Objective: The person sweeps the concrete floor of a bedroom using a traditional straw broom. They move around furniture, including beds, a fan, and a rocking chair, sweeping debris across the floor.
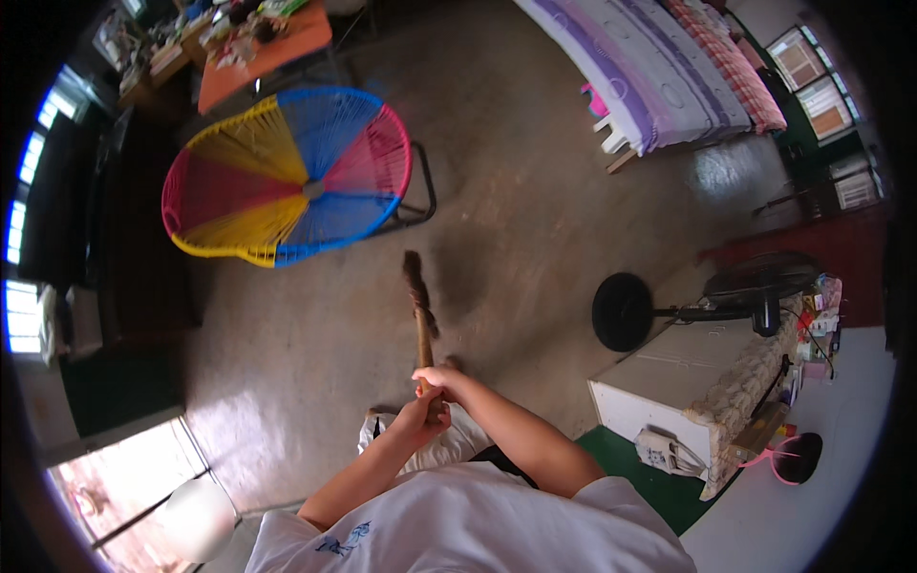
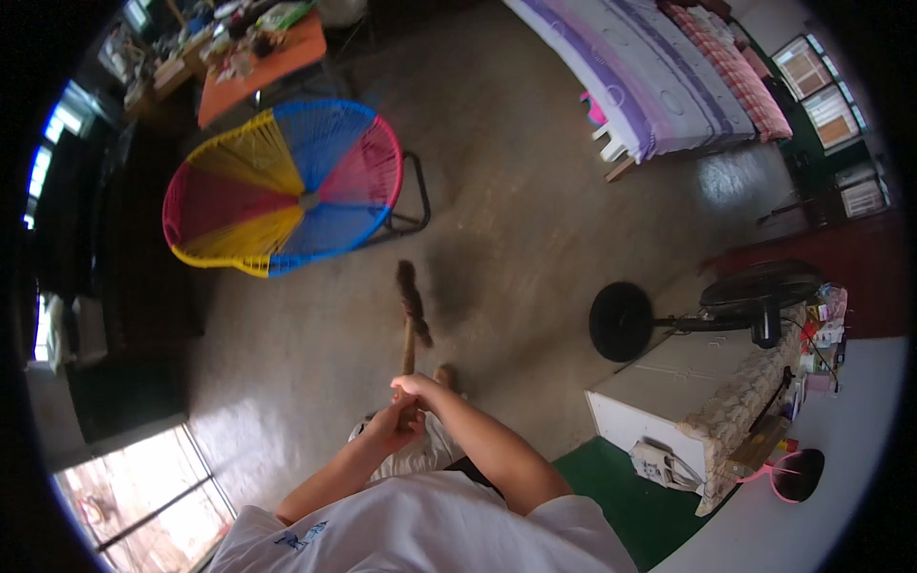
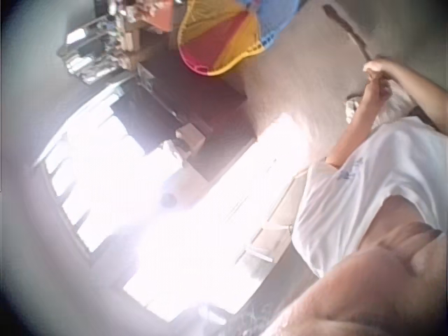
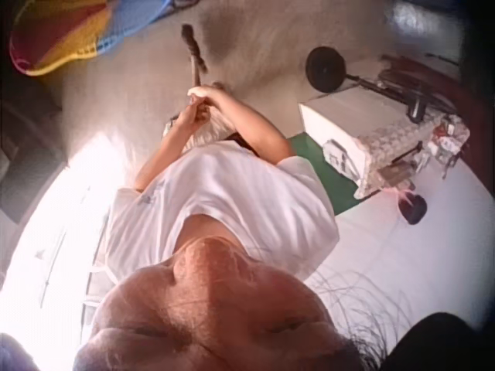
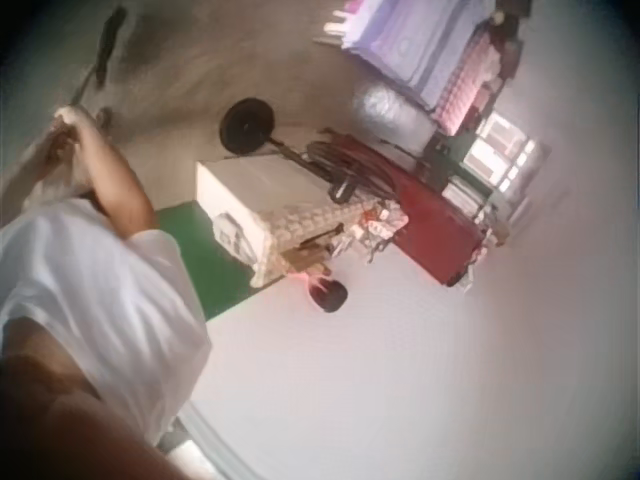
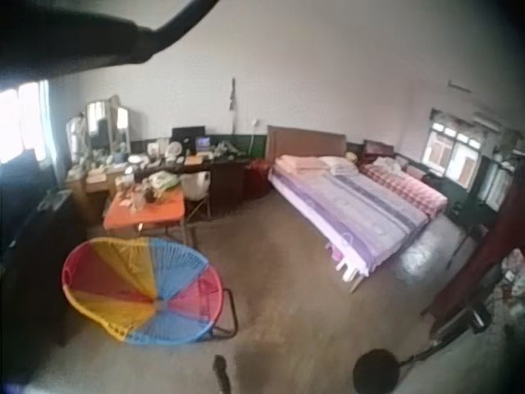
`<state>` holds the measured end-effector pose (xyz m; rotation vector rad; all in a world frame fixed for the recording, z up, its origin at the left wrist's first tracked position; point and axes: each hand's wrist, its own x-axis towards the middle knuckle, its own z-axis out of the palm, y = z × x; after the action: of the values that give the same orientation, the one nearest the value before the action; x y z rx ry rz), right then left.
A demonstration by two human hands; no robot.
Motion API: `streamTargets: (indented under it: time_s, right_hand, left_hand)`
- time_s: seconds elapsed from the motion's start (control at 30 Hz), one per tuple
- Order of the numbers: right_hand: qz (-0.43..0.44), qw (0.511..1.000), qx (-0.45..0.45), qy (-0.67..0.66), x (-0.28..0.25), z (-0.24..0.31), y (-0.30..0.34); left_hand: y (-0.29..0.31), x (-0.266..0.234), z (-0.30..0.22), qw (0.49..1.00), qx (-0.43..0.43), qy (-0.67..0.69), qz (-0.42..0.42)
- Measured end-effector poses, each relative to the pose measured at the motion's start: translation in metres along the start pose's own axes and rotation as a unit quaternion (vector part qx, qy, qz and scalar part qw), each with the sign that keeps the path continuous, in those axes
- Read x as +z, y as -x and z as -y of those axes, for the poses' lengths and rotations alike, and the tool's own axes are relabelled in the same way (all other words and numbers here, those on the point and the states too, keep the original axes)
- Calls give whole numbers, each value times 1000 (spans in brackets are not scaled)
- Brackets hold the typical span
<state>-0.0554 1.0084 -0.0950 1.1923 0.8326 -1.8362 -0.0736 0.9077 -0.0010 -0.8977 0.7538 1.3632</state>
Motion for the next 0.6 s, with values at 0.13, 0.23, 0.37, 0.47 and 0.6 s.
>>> streamTargets:
  time_s: [0.13,0.23,0.37,0.47,0.6]
  right_hand:
    - [21,1000,-18,-10,-69,48,47]
    - [-36,994,-59,-84,-98,83,48]
    - [-79,985,-104,-111,-157,153,29]
    - [-312,940,-132,-41,-236,187,-38]
    - [-453,866,-211,24,-327,232,-93]
  left_hand:
    - [-16,84,-22,998,-39,-50,29]
    - [-48,125,-48,992,-64,-95,58]
    - [-117,174,-99,982,-111,-133,77]
    - [-213,203,-130,964,-193,-145,114]
    - [-269,257,-164,970,-201,-54,123]
